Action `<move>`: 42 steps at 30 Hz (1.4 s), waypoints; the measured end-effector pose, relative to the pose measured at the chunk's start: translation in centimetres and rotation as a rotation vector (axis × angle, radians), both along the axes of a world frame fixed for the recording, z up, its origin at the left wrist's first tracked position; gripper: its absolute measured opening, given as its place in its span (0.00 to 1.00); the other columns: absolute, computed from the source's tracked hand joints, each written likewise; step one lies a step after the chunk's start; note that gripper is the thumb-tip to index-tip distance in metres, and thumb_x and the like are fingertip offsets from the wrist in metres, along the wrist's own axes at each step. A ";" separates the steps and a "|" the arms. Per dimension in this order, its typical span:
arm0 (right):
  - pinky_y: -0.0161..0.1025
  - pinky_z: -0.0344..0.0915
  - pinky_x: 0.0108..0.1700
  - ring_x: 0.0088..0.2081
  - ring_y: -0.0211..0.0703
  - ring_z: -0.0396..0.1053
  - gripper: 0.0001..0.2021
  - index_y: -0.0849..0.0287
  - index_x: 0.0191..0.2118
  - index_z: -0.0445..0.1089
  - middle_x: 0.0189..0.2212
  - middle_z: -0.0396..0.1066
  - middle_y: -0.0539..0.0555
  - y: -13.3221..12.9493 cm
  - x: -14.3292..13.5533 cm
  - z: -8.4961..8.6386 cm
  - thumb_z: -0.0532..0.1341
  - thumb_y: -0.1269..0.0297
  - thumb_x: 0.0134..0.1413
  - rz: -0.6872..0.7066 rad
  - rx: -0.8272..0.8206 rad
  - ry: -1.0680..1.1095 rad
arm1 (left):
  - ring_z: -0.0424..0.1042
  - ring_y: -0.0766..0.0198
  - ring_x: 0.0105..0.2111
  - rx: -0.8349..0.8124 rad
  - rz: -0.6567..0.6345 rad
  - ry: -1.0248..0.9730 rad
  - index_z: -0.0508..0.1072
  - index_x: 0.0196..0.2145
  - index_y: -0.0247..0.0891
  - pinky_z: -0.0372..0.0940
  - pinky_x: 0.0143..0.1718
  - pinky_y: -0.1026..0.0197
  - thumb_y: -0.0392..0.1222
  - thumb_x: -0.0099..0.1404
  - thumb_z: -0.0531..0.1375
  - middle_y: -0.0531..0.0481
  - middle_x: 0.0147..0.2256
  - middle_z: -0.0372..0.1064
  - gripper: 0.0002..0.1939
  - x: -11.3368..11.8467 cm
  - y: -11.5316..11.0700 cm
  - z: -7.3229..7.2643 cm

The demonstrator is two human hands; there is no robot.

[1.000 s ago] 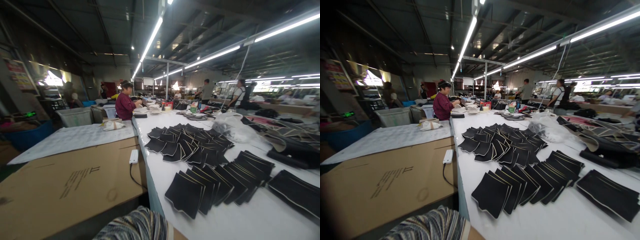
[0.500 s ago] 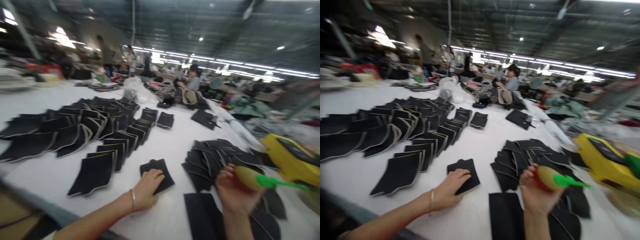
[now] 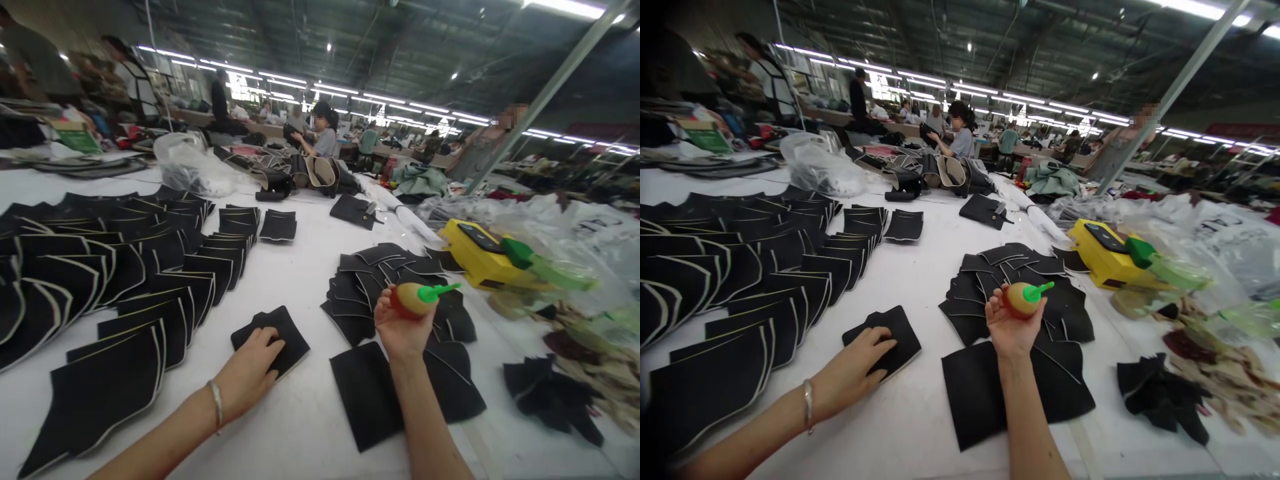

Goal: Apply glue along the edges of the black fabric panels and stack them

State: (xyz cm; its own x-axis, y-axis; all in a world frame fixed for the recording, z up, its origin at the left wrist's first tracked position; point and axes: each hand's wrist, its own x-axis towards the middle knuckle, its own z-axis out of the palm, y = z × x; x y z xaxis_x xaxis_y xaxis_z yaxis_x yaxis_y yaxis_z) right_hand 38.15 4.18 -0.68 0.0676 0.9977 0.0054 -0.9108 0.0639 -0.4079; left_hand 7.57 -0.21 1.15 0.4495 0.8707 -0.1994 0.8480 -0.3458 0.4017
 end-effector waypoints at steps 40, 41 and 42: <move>0.41 0.75 0.35 0.31 0.45 0.75 0.34 0.63 0.43 0.71 0.32 0.75 0.58 -0.3 0.0 1.0 0.54 0.32 0.50 0.013 -0.005 0.046 | 0.64 0.47 0.52 0.023 -0.170 0.394 0.74 0.46 0.26 0.61 0.55 0.50 0.29 0.59 0.51 0.33 0.51 0.66 0.19 2.8 -0.4 1.7; 0.41 0.75 0.35 0.31 0.45 0.75 0.34 0.63 0.43 0.71 0.32 0.75 0.58 -0.3 -0.1 1.0 0.54 0.32 0.50 0.012 -0.006 0.045 | 0.64 0.46 0.52 0.027 -0.168 0.396 0.74 0.46 0.26 0.62 0.54 0.50 0.29 0.59 0.51 0.32 0.51 0.65 0.19 2.8 -0.4 1.6; 0.41 0.75 0.35 0.31 0.44 0.74 0.35 0.63 0.43 0.71 0.32 0.75 0.58 -0.3 -0.1 1.0 0.53 0.32 0.50 0.009 -0.008 0.042 | 0.64 0.46 0.52 0.033 -0.165 0.404 0.73 0.46 0.26 0.62 0.54 0.50 0.29 0.59 0.51 0.32 0.51 0.65 0.19 2.8 -0.4 1.5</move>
